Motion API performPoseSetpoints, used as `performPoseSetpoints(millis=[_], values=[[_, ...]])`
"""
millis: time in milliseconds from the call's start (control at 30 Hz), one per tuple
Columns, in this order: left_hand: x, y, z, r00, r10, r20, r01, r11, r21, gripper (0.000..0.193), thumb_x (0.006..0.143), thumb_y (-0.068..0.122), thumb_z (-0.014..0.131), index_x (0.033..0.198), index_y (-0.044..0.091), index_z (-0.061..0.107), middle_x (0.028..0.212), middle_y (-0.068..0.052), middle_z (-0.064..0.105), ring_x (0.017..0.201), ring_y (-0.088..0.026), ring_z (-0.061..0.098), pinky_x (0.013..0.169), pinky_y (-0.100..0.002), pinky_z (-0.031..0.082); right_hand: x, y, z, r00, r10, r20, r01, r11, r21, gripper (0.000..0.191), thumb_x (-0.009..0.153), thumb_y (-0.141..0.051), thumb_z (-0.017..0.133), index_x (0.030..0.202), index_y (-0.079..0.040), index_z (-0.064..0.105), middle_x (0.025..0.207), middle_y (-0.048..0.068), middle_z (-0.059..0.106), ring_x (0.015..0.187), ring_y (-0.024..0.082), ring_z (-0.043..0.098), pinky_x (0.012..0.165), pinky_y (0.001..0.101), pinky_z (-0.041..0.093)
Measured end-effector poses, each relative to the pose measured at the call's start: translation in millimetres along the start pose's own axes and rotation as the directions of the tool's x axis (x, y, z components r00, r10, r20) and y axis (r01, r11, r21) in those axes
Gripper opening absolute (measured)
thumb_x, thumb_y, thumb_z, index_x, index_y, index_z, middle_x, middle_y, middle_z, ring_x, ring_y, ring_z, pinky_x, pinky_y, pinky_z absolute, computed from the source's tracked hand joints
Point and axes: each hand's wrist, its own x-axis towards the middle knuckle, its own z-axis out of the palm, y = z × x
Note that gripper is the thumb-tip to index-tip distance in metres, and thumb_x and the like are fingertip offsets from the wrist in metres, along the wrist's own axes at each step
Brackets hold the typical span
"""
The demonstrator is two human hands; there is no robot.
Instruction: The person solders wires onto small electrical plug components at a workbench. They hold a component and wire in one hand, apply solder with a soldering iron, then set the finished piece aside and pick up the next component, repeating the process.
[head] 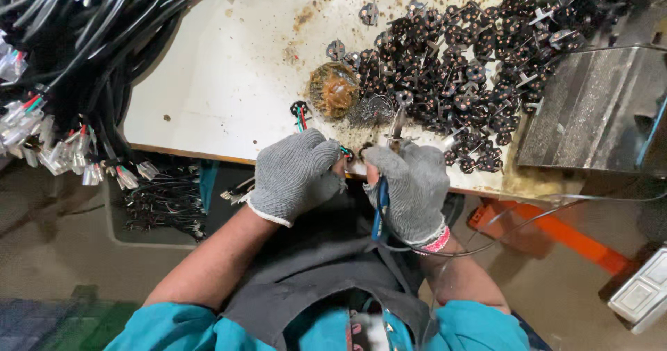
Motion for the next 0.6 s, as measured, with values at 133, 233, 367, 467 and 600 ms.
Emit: performPoseSetpoints(millis=[133,233,367,467,600], values=[[-2,-1,-1,1.000,-0.013,-0.001,0.013,1.000,-0.021,0.016,0.081,0.023,0.076,0.075,0.015,0.063,0.073,-0.007,0.058,0.064,-0.030,0.062,0.054,-0.045,0.047,5,2,1,0.998,-0.057,0.008,0.057,0.998,-0.029,0.026,0.087,-0.022,0.081,0.109,-0.020,0.068,0.090,0.010,0.062,0.084,0.035,0.060,0.076,0.0480,0.045],[-3,-2,0,1.000,0.002,0.005,-0.002,1.000,-0.021,0.015,0.081,0.024,0.075,0.076,0.015,0.064,0.073,-0.007,0.058,0.065,-0.030,0.062,0.054,-0.045,0.047,5,4,3,0.996,-0.085,0.019,0.086,0.994,-0.072,0.026,0.081,-0.021,0.079,0.106,-0.022,0.068,0.089,0.010,0.062,0.081,0.035,0.061,0.073,0.0471,0.046],[-3,-4,1,0.999,-0.003,-0.038,0.002,0.999,-0.033,0.015,0.083,0.022,0.074,0.075,0.016,0.063,0.074,-0.007,0.058,0.066,-0.030,0.062,0.056,-0.045,0.048,-1,1,7,0.966,-0.257,-0.016,0.254,0.962,-0.103,0.019,0.089,-0.011,0.076,0.105,-0.022,0.073,0.090,0.009,0.064,0.078,0.033,0.062,0.069,0.0461,0.046],[-3,-3,1,1.000,-0.007,0.005,0.007,1.000,-0.014,0.017,0.084,0.023,0.075,0.075,0.015,0.062,0.073,-0.007,0.058,0.065,-0.029,0.062,0.055,-0.046,0.047,-3,1,5,0.961,-0.146,0.234,0.078,0.958,0.277,0.010,0.094,-0.014,0.072,0.099,-0.020,0.067,0.093,0.006,0.067,0.083,0.027,0.069,0.069,0.0388,0.053],[-3,-2,1,1.000,0.011,-0.007,-0.011,1.000,-0.025,0.014,0.082,0.023,0.074,0.077,0.016,0.063,0.073,-0.007,0.057,0.065,-0.029,0.062,0.055,-0.045,0.047,-3,11,1,0.964,-0.232,0.126,0.209,0.962,0.176,0.015,0.092,-0.010,0.074,0.103,-0.020,0.073,0.098,0.008,0.072,0.082,0.029,0.070,0.070,0.0421,0.055]])
